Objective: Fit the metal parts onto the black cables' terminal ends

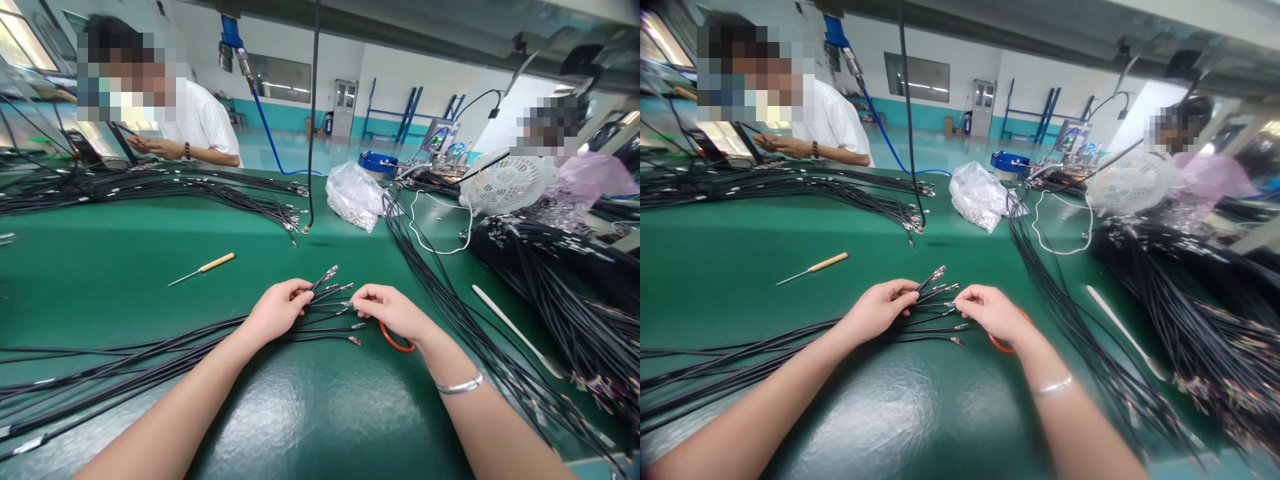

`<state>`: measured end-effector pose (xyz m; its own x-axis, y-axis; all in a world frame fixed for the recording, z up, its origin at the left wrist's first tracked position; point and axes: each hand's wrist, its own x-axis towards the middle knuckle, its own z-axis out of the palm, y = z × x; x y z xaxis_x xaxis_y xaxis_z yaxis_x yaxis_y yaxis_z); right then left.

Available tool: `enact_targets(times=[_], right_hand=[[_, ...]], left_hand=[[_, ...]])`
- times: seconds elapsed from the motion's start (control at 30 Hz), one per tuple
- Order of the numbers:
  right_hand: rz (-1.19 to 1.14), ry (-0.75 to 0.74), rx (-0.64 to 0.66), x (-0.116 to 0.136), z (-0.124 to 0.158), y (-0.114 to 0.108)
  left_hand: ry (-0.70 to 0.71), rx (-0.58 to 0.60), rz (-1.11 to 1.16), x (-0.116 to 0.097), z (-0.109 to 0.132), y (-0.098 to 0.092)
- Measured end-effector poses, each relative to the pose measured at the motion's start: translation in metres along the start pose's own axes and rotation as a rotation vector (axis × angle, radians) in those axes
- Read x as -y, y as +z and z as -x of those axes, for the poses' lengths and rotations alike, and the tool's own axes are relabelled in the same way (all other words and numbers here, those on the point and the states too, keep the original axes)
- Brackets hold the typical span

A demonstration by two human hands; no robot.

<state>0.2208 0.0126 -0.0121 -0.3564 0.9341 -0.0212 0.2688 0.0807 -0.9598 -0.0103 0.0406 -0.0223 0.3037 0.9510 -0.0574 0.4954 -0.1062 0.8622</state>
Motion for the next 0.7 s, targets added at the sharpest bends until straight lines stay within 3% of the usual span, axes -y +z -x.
enact_targets(times=[0.3, 0.57, 0.7], right_hand=[[-0.237, 0.061, -0.112, 0.002, -0.002, 0.005], [-0.304, -0.048, -0.113, 0.004, 0.0, 0.004], [-0.27, -0.073, -0.102, 0.005, 0.002, 0.002]], left_hand=[[0.035, -0.012, 0.011, -0.009, 0.007, -0.003], [0.14, 0.009, 0.017, -0.026, 0.018, -0.011], [0.115, 0.041, 0.052, -0.027, 0.02, -0.011]])
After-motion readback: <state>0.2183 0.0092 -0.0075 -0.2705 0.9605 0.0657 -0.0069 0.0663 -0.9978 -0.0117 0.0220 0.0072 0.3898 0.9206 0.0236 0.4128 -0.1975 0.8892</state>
